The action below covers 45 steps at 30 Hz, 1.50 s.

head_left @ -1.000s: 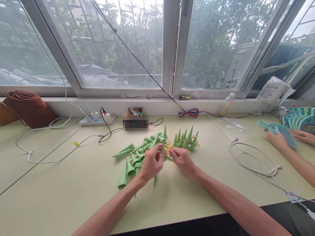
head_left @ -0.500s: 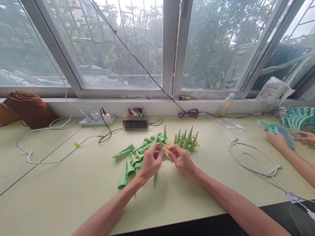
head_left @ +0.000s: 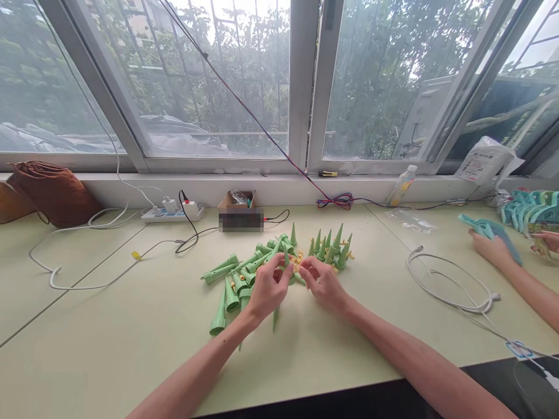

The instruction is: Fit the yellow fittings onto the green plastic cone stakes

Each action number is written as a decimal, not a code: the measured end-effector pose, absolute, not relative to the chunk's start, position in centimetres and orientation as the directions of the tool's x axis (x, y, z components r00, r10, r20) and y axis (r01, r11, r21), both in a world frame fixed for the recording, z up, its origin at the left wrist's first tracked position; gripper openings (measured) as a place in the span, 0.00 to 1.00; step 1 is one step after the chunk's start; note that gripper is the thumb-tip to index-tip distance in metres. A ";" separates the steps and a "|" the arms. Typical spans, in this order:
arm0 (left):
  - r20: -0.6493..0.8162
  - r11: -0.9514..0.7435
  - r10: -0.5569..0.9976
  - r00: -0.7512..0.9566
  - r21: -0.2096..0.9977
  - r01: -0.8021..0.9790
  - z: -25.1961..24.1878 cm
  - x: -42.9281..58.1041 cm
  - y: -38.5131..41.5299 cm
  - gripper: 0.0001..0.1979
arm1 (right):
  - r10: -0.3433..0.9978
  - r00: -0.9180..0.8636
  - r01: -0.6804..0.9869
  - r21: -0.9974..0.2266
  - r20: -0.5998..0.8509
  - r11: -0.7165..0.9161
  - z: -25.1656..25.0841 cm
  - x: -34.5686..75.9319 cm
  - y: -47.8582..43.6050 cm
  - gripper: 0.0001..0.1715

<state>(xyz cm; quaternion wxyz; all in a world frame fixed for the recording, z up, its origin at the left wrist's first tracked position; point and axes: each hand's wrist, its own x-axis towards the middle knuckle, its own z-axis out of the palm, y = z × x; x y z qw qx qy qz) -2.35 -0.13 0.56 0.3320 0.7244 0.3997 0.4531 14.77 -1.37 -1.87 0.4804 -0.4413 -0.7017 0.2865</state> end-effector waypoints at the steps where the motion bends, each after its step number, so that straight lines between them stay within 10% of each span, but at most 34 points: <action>1: 0.384 -0.450 0.885 0.264 0.851 0.269 0.5 -2.3 -0.1 0.09 | 0.891 -0.151 0.342 -0.823 0.428 0.453 -1.8 14.8 -1.4 0.17; 30: 0.617 -0.717 0.694 0.372 0.539 0.442 -0.4 -2.5 0.1 0.07 | 0.908 -0.091 0.361 -0.836 0.408 0.412 -2.8 14.8 -0.8 0.26; 45: 0.516 -0.600 0.800 0.306 0.687 0.410 0.3 -2.5 0.0 0.06 | 0.921 -0.143 0.237 -0.891 0.362 0.387 -2.1 14.7 -1.3 0.17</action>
